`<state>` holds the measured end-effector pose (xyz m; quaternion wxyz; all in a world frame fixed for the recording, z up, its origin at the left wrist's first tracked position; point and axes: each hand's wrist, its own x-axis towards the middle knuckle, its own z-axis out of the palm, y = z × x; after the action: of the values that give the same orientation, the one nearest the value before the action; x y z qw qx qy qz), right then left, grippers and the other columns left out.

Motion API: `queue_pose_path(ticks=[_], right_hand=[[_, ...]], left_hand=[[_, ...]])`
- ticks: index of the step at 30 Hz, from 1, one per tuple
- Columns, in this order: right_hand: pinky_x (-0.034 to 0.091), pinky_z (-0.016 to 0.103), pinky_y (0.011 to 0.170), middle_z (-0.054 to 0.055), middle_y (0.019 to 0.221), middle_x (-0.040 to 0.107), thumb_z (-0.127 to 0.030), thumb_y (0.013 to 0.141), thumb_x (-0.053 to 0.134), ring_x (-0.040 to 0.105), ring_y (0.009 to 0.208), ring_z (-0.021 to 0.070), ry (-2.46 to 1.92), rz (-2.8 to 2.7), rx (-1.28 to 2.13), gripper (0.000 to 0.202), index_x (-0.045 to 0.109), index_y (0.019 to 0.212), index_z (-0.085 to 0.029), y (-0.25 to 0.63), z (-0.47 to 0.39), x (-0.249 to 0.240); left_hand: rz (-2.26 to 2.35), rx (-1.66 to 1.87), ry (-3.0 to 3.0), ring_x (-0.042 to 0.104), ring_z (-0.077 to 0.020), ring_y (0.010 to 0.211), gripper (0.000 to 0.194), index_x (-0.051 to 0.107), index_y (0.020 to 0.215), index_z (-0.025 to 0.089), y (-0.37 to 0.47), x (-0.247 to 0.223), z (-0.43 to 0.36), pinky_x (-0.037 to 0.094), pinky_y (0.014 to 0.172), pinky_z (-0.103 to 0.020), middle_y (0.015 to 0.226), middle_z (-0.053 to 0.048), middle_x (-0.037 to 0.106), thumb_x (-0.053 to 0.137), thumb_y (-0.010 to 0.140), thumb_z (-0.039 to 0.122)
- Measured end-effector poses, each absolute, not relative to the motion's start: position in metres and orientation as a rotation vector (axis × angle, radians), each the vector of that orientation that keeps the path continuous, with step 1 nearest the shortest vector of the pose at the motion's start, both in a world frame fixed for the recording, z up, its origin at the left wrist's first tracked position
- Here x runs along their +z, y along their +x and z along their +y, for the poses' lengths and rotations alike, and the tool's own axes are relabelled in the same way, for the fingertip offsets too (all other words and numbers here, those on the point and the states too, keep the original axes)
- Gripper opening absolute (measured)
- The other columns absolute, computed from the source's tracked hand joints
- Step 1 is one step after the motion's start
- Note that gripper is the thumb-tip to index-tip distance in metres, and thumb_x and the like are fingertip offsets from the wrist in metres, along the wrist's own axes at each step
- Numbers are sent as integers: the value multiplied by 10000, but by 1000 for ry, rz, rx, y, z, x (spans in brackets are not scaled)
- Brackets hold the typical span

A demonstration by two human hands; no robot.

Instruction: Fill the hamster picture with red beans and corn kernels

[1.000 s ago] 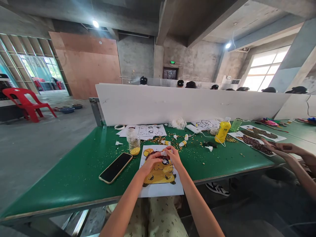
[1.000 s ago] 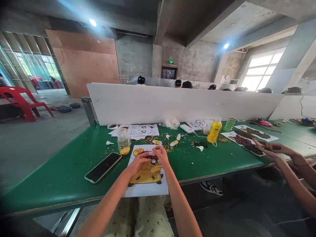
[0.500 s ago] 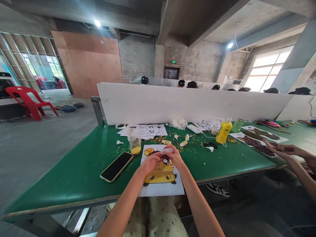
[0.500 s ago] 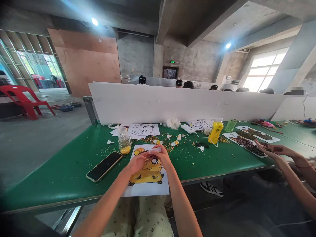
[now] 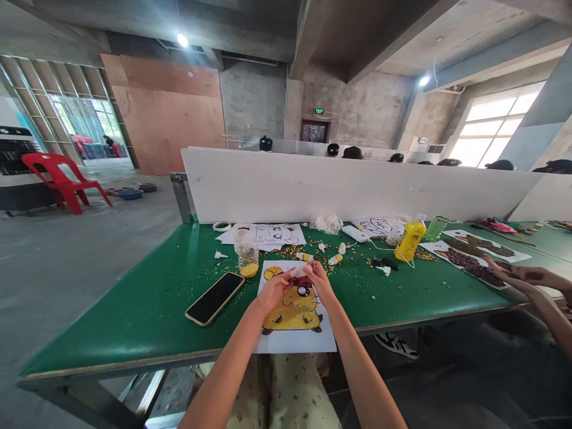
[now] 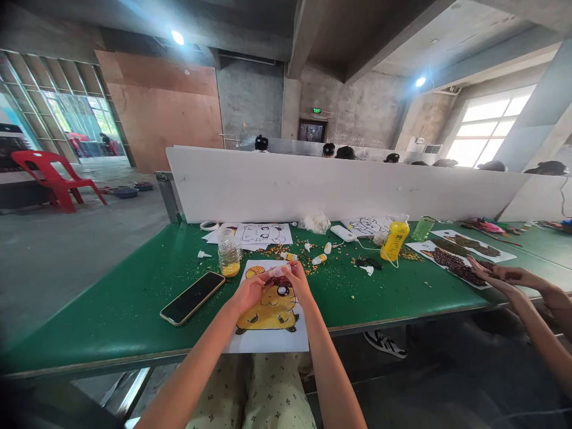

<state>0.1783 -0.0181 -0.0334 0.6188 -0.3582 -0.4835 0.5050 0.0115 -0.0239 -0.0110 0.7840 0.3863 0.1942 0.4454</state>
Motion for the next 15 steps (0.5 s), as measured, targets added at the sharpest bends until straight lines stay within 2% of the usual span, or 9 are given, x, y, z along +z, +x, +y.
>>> queue_pose_path(ticks=[4,6,8,10,12,15], right_hand=[[494,285,690,-18,812,642,-398,666,743,612,745,160,-764,-1144,1193,345,547,904,-242,179,-26,-27],[495,290,710,6,900,659,-379,636,762,619,802,179,-750,-1159,1202,351,571,895,-238,180,-30,-23],[499,300,720,29,1015,658,-374,611,773,624,853,200,-750,-1165,1204,365,595,898,-236,180,-33,-19],[501,302,702,40,1051,655,-407,634,747,629,857,208,-769,-1157,1187,352,616,912,-236,181,-33,-16],[492,286,654,40,977,670,-474,697,677,629,812,198,-809,-1131,1140,316,637,887,-226,181,-32,-15],[422,240,514,18,718,656,-549,749,591,583,619,151,-889,-1085,1039,355,648,765,-199,180,-29,-18]], left_hand=[[400,955,803,584,-206,984,320,533,1156,151,6,-13,-23,502,825,-416,1161,-88,564,534,888,326],[392,948,797,576,-205,1005,266,582,1091,142,4,-13,-23,477,863,-398,1127,-88,594,538,876,292],[386,938,795,563,-205,1039,207,648,983,140,3,-12,-23,441,907,-359,1061,-87,641,540,822,215],[385,931,798,552,-209,1066,232,689,903,150,4,-11,-24,412,929,-329,1005,-79,675,529,734,151],[389,930,805,546,-216,1079,289,702,892,154,5,-11,-24,394,937,-329,993,-67,690,518,671,125],[410,926,819,543,-223,1085,334,698,921,150,8,-10,-26,379,948,-337,1001,-57,690,524,641,96]])
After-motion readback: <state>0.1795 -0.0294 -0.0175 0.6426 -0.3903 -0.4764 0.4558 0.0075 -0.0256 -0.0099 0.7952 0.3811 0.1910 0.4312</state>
